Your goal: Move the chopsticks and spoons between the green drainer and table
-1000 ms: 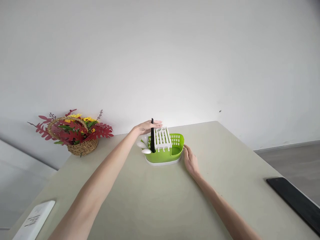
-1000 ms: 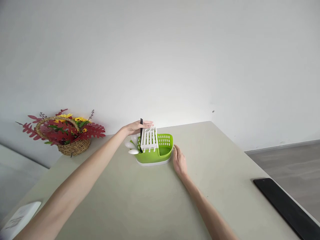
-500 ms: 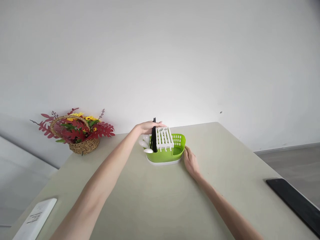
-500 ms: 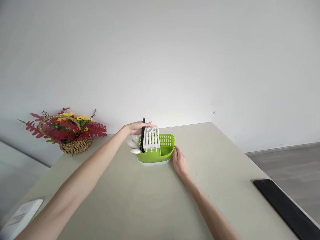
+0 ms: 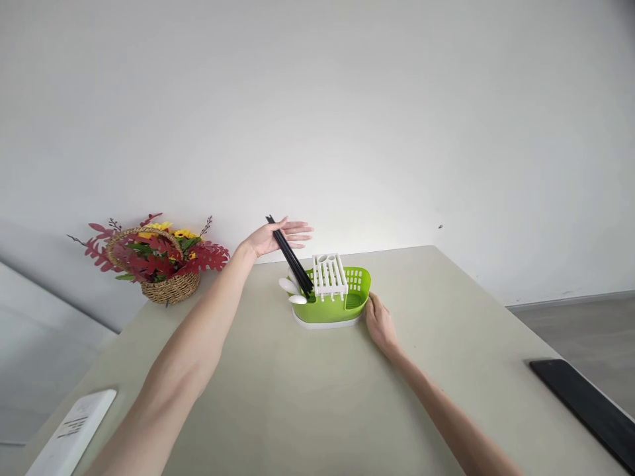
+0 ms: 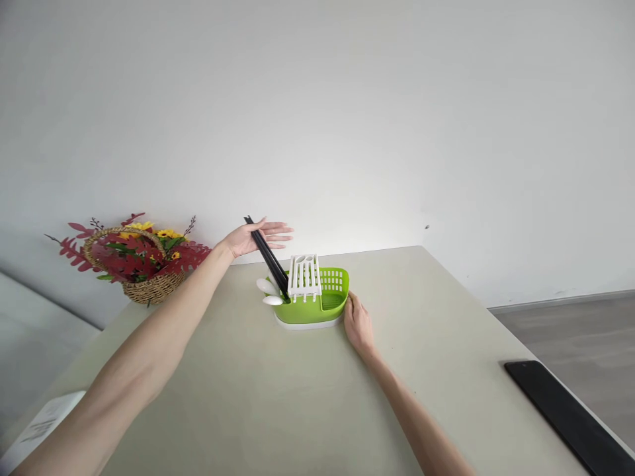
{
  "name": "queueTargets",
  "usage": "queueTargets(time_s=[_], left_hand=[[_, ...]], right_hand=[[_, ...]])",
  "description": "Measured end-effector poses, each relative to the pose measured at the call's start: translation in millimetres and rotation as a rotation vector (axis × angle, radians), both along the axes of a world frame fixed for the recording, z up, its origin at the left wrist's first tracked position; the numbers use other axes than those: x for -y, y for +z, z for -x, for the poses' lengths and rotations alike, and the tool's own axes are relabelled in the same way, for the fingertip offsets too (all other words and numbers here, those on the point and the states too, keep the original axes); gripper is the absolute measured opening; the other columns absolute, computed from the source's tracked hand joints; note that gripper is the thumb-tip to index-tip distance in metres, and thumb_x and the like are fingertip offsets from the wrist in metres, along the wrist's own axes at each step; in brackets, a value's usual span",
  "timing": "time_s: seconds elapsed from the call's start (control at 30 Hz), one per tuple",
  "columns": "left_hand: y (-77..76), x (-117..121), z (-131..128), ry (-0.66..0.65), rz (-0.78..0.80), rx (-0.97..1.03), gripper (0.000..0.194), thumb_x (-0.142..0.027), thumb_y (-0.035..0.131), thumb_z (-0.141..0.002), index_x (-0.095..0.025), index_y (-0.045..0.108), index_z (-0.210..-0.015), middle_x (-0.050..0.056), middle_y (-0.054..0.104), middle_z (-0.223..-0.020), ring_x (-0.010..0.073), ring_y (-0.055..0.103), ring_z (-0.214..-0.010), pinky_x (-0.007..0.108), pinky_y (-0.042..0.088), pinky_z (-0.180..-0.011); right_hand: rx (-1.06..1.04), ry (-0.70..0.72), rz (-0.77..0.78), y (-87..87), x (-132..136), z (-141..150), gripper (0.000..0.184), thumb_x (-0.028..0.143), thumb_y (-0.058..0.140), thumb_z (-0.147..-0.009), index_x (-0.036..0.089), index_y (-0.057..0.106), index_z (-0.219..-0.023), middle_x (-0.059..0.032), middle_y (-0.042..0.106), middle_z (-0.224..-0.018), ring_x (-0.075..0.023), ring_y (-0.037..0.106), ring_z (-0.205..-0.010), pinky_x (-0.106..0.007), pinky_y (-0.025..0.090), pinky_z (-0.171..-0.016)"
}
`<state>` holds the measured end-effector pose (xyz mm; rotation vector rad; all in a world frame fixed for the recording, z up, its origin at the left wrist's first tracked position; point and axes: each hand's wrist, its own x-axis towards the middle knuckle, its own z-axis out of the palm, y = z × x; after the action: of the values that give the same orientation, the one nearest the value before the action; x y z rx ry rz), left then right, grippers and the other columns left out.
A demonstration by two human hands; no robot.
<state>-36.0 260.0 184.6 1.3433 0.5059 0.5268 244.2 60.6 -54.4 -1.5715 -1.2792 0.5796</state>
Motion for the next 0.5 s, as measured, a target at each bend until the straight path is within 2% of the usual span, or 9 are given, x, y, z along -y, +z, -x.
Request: queueTargets(time_s=[0.1,0.17,0.23,0.27,0.3,0.33,0.4,0.5], left_hand=[[8.5,6,30,0.179,-0.034,0.187,0.051,-0.040,0.041,-0.109,-0.008,0.063,-0.142,0.022,0.050,-0.159,0.0381,0.053,-0.144,0.058,0.047,-0.115],[12.4,9,54,0.305,-0.011,0.252,0.050,-0.036,0.037,-0.110,-0.008,0.062,-0.143,0.021,0.054,-0.157,0.0327,0.065,-0.132,0.045,0.060,-0.102],[12.5,11,80,0.394,0.081,0.270,0.048,-0.030,0.035,-0.110,-0.010,0.062,-0.145,0.020,0.060,-0.152,0.0199,0.079,-0.096,0.025,0.066,-0.073],[10.6,11,93,0.434,0.138,0.260,0.047,-0.027,0.034,-0.110,-0.011,0.063,-0.144,0.020,0.064,-0.147,0.0108,0.076,-0.068,0.016,0.058,-0.052],[7.0,11,105,0.455,0.202,0.210,0.046,-0.025,0.034,-0.110,-0.012,0.066,-0.141,0.021,0.068,-0.140,0.0039,0.062,-0.044,0.012,0.047,-0.036],[2.0,11,117,0.468,0.255,0.148,0.046,-0.024,0.034,-0.110,-0.011,0.068,-0.137,0.021,0.073,-0.133,-0.0002,0.045,-0.031,0.011,0.035,-0.027],[-12.0,13,135,0.473,0.342,-0.004,0.044,-0.024,0.035,-0.109,-0.010,0.073,-0.128,0.022,0.078,-0.119,-0.0025,0.023,-0.024,0.013,0.021,-0.020],[-38.6,22,151,0.432,0.423,-0.224,0.036,-0.023,0.046,-0.105,-0.011,0.078,-0.116,0.023,0.078,-0.119,-0.0019,0.022,-0.026,0.014,0.021,-0.021]], right_hand=[[0.008,-0.004,0.002,0.4,1,0,0.055,0.049,0.029,-0.106,0.021,0.063,-0.139,-0.0114,0.074,-0.130,-0.0280,0.068,-0.118,-0.042,0.051,-0.100],[0.013,-0.005,0.003,-0.3,0,0,0.055,0.049,0.029,-0.106,0.021,0.063,-0.139,-0.0116,0.074,-0.129,-0.0279,0.068,-0.117,-0.042,0.052,-0.099],[0.016,-0.001,0.006,-1.2,0,0,0.055,0.049,0.029,-0.106,0.021,0.063,-0.139,-0.0120,0.074,-0.128,-0.0281,0.068,-0.117,-0.042,0.051,-0.099],[0.017,0.002,0.008,-1.6,1,0,0.055,0.049,0.029,-0.106,0.021,0.063,-0.139,-0.0121,0.074,-0.128,-0.0282,0.068,-0.117,-0.042,0.051,-0.099],[0.019,0.004,0.010,-2.0,1,-1,0.055,0.048,0.029,-0.106,0.020,0.063,-0.139,-0.0123,0.074,-0.128,-0.0283,0.068,-0.117,-0.042,0.051,-0.099],[0.020,0.005,0.011,-2.3,1,-1,0.054,0.048,0.029,-0.106,0.020,0.063,-0.138,-0.0124,0.074,-0.128,-0.0284,0.068,-0.117,-0.042,0.051,-0.098],[0.025,0.007,0.010,-2.8,1,-1,0.054,0.047,0.029,-0.106,0.020,0.063,-0.138,-0.0126,0.074,-0.129,-0.0284,0.067,-0.118,-0.042,0.051,-0.098],[0.034,0.011,0.004,-3.6,2,-1,0.053,0.046,0.030,-0.106,0.020,0.062,-0.138,-0.0128,0.073,-0.130,-0.0281,0.067,-0.119,-0.041,0.050,-0.099]])
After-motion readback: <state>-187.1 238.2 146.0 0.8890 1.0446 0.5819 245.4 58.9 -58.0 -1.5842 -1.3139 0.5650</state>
